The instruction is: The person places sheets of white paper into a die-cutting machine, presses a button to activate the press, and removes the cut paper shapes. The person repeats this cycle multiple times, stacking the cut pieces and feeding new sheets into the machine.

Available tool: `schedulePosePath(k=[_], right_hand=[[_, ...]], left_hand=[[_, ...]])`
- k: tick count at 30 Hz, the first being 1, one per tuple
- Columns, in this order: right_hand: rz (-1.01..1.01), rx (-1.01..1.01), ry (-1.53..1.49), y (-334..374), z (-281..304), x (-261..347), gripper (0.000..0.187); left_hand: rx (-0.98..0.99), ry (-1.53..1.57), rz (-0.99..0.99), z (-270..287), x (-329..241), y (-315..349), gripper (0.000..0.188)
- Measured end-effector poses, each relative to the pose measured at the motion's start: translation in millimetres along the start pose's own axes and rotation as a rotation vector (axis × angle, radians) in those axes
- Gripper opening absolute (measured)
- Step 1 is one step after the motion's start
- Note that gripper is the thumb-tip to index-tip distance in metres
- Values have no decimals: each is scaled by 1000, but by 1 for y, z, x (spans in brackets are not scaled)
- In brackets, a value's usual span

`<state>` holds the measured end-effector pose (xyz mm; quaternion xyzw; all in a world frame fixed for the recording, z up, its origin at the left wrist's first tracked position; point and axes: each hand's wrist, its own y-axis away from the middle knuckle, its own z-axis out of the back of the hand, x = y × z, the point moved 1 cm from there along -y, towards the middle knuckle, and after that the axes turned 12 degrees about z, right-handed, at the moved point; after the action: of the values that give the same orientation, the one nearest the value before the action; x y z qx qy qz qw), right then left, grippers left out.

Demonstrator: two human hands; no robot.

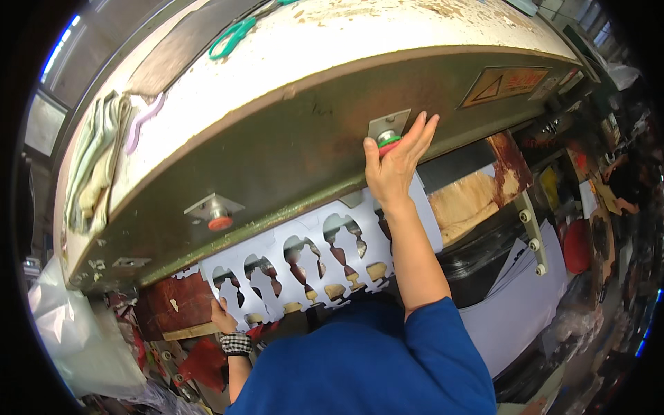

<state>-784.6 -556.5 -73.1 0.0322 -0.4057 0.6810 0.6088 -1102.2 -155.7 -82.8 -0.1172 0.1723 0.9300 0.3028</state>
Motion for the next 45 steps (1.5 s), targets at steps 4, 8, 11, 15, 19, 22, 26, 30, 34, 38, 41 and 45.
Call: schedulePosePath(k=[4,8,11,15,19,22,26,30,34,38,41,45], right_hand=[[-93,56,-21,18,25,-31,96],[25,200,29,40,45,-71,98],[-216,228,110,72,70,-125,88],[-839,390,-46,111,82,-178,35],[-688,312,-42,83,48,-231,28],[-596,268,-59,84,54,-244,26],[-578,194,-7,90,91,-229,23],[-289,98,-93,60,84,-194,58],[-45,651,-263,65,47,-126,95],[-15,519,-177,91,44,-111,85],[-18,374,-208,113,53,-116,71],[8,267,-223,128,71,-104,59]], left_hand=[[92,-4,-45,7,-14,7,22],[42,-34,-110,-10,20,-4,20],[54,-79,-317,-33,36,-32,31],[-91,-294,-168,-58,-4,-53,43],[-143,-307,-196,-82,-88,-33,43],[-177,-287,-194,-96,-128,-19,43],[-211,-271,-216,-104,-146,-8,43],[-201,-274,-210,-103,-139,6,43],[-206,-268,-196,-92,-125,15,43],[-227,-240,-297,-94,-119,3,39],[-209,-170,-267,-105,-109,3,31],[-203,-83,-273,-93,-79,33,28]])
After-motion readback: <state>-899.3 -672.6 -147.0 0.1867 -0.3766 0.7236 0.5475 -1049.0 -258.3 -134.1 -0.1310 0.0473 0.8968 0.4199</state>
